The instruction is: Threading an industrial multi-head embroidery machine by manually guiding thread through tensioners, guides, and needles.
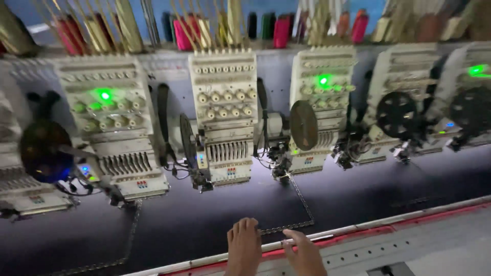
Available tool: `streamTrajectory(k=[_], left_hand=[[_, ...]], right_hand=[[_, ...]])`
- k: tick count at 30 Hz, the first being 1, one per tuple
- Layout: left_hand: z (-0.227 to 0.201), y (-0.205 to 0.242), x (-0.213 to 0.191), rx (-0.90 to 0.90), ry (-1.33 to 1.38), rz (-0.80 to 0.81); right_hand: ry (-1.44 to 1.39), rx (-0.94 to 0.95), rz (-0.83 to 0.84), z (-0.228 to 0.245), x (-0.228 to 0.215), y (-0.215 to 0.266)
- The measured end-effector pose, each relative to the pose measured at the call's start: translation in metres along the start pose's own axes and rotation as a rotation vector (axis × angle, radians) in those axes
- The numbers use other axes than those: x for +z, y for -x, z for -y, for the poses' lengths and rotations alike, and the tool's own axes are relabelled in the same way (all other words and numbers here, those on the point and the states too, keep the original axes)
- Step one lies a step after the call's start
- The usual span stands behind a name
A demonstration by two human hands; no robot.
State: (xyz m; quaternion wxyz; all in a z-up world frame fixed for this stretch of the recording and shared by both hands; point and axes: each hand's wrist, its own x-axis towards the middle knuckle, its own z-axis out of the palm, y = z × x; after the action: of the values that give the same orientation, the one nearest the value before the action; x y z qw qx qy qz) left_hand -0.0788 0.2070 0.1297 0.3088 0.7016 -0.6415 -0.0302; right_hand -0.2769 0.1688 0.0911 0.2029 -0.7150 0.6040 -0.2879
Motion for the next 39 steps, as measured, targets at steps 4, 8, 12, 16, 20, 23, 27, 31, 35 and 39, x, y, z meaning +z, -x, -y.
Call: streamTrajectory(k=[4, 8, 12, 16, 20, 23, 27, 31, 35, 39], left_hand=[[-0.038, 0.05, -0.069, 0.093, -0.007, -0.099], [-0.076, 0.115, -0.135, 0.125, 0.039, -0.01], [-0.105, 0.187, -0.175, 0.209, -0.046, -0.132], [-0.144, 0.262, -0.222, 0.239, 0.074, -0.122], [-0.183, 0.333, -0.257, 0.222, 0.161, -0.056], [-0.215, 0.375, -0.279, 0.241, 0.226, -0.092], [-0.258, 0.424, -0.289, 0.232, 0.21, -0.099], [-0.293, 0.472, -0.281, 0.316, 0.212, -0.117], [-0.351, 0.524, -0.265, 0.324, 0.225, -0.027], [-0.418, 0.578, -0.239, 0.372, 0.215, 0.057]], right_hand=[[-0.026, -0.139, -0.156, 0.036, -0.046, 0.055], [-0.077, -0.263, -0.166, 0.1, -0.116, 0.133], [-0.089, -0.36, -0.204, 0.127, -0.163, 0.222], [-0.098, -0.293, -0.224, 0.154, -0.216, 0.319], [-0.14, -0.242, -0.23, 0.165, -0.261, 0.401], [-0.107, -0.229, -0.262, 0.163, -0.292, 0.447], [-0.095, -0.25, -0.332, 0.15, -0.337, 0.5], [-0.046, -0.092, -0.32, 0.122, -0.374, 0.557], [-0.026, -0.118, -0.42, 0.077, -0.423, 0.617], [0.039, -0.06, -0.415, 0.016, -0.478, 0.683]])
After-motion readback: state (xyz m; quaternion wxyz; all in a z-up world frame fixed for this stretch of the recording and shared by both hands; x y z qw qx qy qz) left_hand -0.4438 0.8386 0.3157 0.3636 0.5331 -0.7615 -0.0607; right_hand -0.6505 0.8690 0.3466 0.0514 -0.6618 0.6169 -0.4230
